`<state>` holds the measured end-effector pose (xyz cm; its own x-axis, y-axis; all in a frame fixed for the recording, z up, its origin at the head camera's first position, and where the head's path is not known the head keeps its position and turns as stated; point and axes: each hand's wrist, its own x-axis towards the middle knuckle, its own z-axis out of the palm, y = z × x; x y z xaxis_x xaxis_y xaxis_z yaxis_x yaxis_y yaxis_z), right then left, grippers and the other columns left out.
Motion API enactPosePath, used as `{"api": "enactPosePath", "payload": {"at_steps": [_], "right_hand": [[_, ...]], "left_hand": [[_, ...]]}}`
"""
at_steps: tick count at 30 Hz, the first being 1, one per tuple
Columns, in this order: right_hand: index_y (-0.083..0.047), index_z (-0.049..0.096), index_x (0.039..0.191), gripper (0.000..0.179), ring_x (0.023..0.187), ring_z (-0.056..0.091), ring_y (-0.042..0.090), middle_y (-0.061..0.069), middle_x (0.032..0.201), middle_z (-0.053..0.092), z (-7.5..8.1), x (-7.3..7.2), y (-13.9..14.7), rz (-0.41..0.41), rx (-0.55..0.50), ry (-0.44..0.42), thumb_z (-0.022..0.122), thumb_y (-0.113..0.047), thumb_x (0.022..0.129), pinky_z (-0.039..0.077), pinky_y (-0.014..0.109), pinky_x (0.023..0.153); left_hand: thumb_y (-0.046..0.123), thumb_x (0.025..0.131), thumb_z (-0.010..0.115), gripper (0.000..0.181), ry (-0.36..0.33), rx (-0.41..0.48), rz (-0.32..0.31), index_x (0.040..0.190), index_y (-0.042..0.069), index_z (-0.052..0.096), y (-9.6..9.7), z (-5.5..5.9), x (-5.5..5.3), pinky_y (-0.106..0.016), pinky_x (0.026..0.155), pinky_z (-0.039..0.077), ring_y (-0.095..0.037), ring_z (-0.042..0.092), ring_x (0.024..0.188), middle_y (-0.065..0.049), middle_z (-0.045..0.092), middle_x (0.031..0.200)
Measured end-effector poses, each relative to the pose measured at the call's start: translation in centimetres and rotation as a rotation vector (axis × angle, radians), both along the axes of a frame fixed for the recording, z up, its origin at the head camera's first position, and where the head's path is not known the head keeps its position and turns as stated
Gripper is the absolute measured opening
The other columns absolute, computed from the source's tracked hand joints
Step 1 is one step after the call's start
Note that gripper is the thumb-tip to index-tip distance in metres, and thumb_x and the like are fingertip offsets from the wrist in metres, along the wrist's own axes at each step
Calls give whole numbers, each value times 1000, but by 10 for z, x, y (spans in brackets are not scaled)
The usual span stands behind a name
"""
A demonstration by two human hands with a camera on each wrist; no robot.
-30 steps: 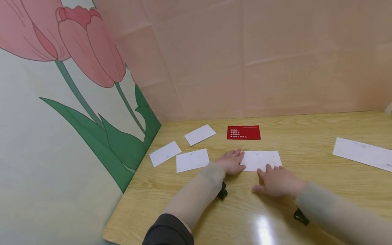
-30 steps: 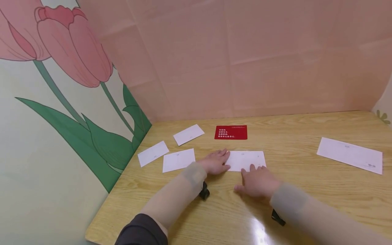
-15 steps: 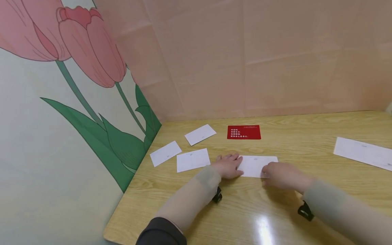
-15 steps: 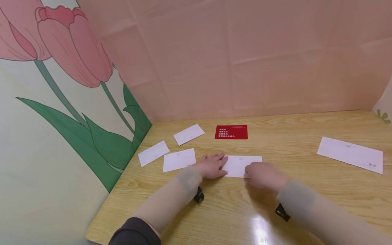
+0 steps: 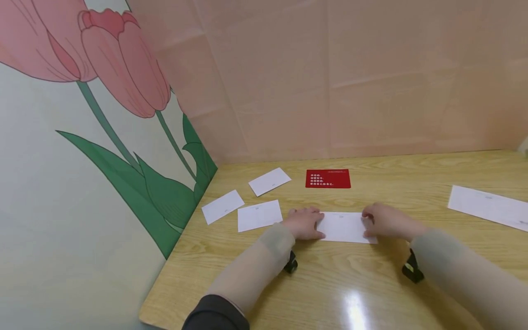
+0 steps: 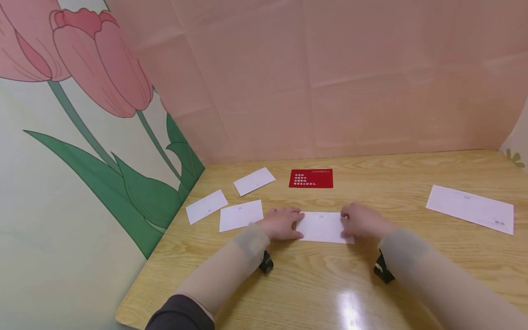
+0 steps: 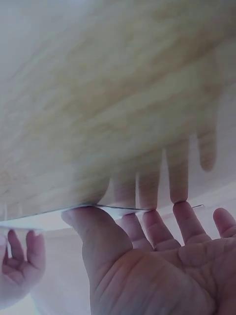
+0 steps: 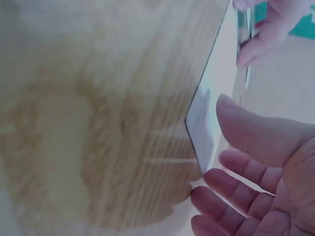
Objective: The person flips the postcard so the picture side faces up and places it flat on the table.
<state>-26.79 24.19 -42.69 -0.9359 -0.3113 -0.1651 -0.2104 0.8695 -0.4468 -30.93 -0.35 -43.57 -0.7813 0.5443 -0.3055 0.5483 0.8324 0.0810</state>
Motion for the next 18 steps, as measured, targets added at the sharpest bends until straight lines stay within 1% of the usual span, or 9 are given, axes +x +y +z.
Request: {"api": "enactPosePath", "payload": {"at_steps": [3, 7, 11, 15, 18], "right_hand": [[5, 59, 114, 56, 93, 52, 33, 17, 104, 60, -1, -6, 2, -32, -48, -33, 83, -26, 74, 43, 56, 88], [5, 57, 115, 59, 93, 48, 34, 17, 104, 57, -6, -14, 5, -79, -115, -86, 84, -26, 73, 42, 55, 88], [4, 56, 115, 58, 95, 45, 35, 19, 106, 55, -12, -21, 8, -111, -137, -107, 84, -25, 74, 40, 56, 90], [3, 57, 114, 56, 96, 45, 36, 19, 107, 54, -14, -23, 9, -115, -134, -107, 84, -25, 73, 39, 58, 91], [2, 57, 114, 56, 96, 45, 35, 18, 106, 54, -14, -24, 8, -109, -124, -113, 84, -25, 73, 39, 58, 90]], "left_hand": [[54, 83, 68, 66, 14, 37, 23, 142, 31, 48, 1, 0, -3, -43, 108, 29, -15, 35, 136, 10, 40, 147], [52, 79, 74, 66, 0, 92, 61, 137, 31, 52, 2, 0, -8, -43, 109, 28, -17, 37, 134, 9, 43, 145], [50, 80, 73, 59, -25, 138, 103, 133, 32, 55, 3, -1, -13, -41, 109, 29, -15, 39, 130, 10, 46, 140], [47, 79, 75, 50, -26, 175, 139, 125, 32, 60, 5, 0, -15, -39, 106, 32, -13, 44, 121, 10, 52, 131], [45, 77, 78, 50, -17, 181, 152, 121, 29, 61, 7, 1, -17, -37, 102, 35, -13, 47, 115, 9, 54, 123]]}}
